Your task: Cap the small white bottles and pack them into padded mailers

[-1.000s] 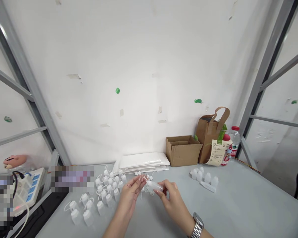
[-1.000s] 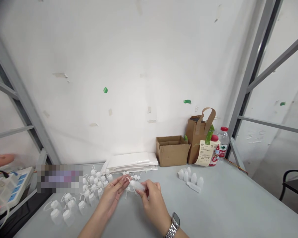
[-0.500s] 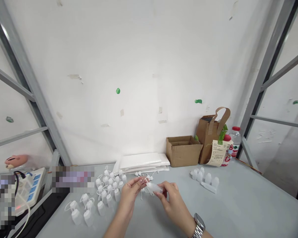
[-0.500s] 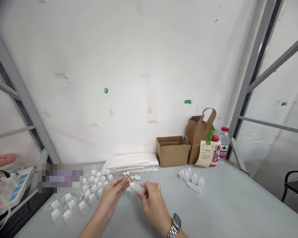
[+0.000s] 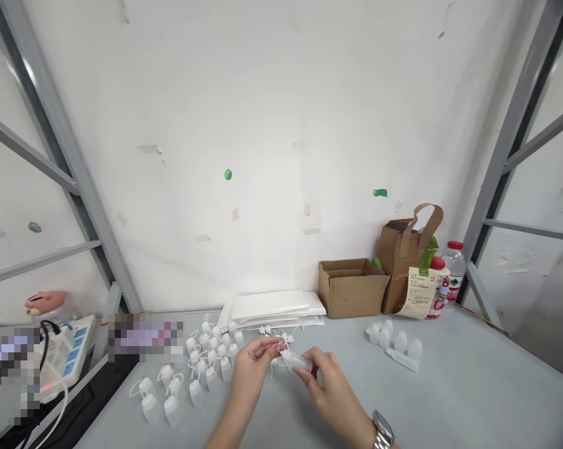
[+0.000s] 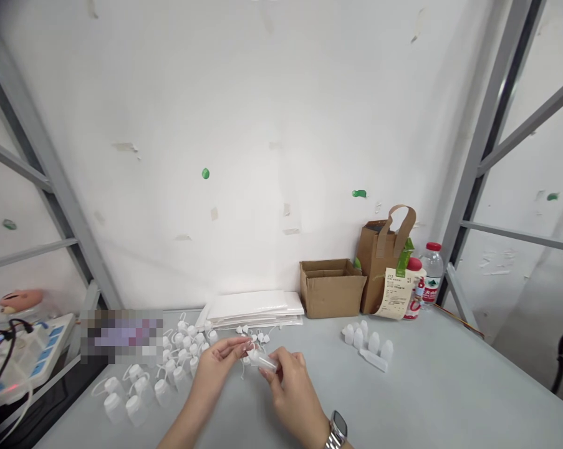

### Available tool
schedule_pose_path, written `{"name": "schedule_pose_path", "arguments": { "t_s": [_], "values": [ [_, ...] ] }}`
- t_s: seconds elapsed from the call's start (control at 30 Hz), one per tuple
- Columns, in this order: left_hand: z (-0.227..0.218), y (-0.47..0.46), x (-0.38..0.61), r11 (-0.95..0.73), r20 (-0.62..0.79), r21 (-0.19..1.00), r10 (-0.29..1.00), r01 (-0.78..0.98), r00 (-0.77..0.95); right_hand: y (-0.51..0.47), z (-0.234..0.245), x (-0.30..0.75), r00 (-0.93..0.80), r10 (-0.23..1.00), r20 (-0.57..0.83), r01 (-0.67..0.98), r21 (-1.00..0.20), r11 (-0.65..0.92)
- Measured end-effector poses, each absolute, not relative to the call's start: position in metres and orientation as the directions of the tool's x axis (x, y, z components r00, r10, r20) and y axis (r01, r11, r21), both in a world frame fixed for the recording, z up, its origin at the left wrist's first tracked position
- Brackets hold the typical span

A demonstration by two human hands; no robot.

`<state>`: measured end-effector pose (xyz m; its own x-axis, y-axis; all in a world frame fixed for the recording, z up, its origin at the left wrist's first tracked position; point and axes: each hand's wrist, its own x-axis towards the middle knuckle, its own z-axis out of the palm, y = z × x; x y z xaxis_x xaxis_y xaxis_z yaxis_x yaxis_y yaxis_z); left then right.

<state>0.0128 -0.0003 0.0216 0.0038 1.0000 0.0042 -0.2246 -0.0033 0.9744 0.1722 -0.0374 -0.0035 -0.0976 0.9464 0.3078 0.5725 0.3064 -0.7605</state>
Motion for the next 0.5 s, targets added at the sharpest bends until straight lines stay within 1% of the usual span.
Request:
{"name": "schedule_pose_path", "arguments": {
  "t_s": [0.1, 0.2, 0.23, 0.3, 0.33, 0.37, 0.43, 0.5],
  "values": [
    [0.027, -0.019, 0.013, -0.058, 0.058, 0.994, 0.998, -0.097, -0.010, -0.042, -0.005, 0.169, -0.220, 0.936, 0.276, 0.587, -0.729, 0.352],
    [0.025, -0.049, 0.010, -0.114, 0.120, 0.986, 0.992, 0.118, -0.043, -0.046, -0.006, 0.160, -0.320, 0.906, 0.278, 0.538, -0.734, 0.415],
    [0.023, -0.060, 0.005, -0.171, 0.185, 0.971, 0.980, 0.168, -0.070, -0.047, -0.006, 0.157, -0.325, 0.902, 0.283, 0.514, -0.748, 0.420],
    [0.022, -0.076, -0.014, -0.299, 0.352, 0.926, 0.905, 0.231, -0.239, -0.046, -0.005, 0.150, -0.297, 0.915, 0.273, 0.494, -0.776, 0.392],
    [0.021, -0.081, -0.029, -0.313, 0.401, 0.901, 0.864, 0.300, -0.304, -0.045, -0.005, 0.146, -0.275, 0.929, 0.249, 0.503, -0.786, 0.359],
    [0.021, -0.084, -0.049, -0.283, 0.434, 0.874, 0.822, 0.395, -0.369, -0.043, -0.005, 0.143, -0.255, 0.943, 0.215, 0.523, -0.789, 0.321],
    [0.019, -0.082, -0.095, -0.107, 0.469, 0.793, 0.735, 0.599, -0.490, -0.040, -0.008, 0.136, -0.233, 0.961, 0.149, 0.571, -0.779, 0.259],
    [0.014, -0.075, -0.145, 0.091, 0.515, 0.645, 0.681, 0.758, -0.521, -0.037, -0.013, 0.128, -0.241, 0.964, 0.113, 0.614, -0.751, 0.241]
  ]
}}
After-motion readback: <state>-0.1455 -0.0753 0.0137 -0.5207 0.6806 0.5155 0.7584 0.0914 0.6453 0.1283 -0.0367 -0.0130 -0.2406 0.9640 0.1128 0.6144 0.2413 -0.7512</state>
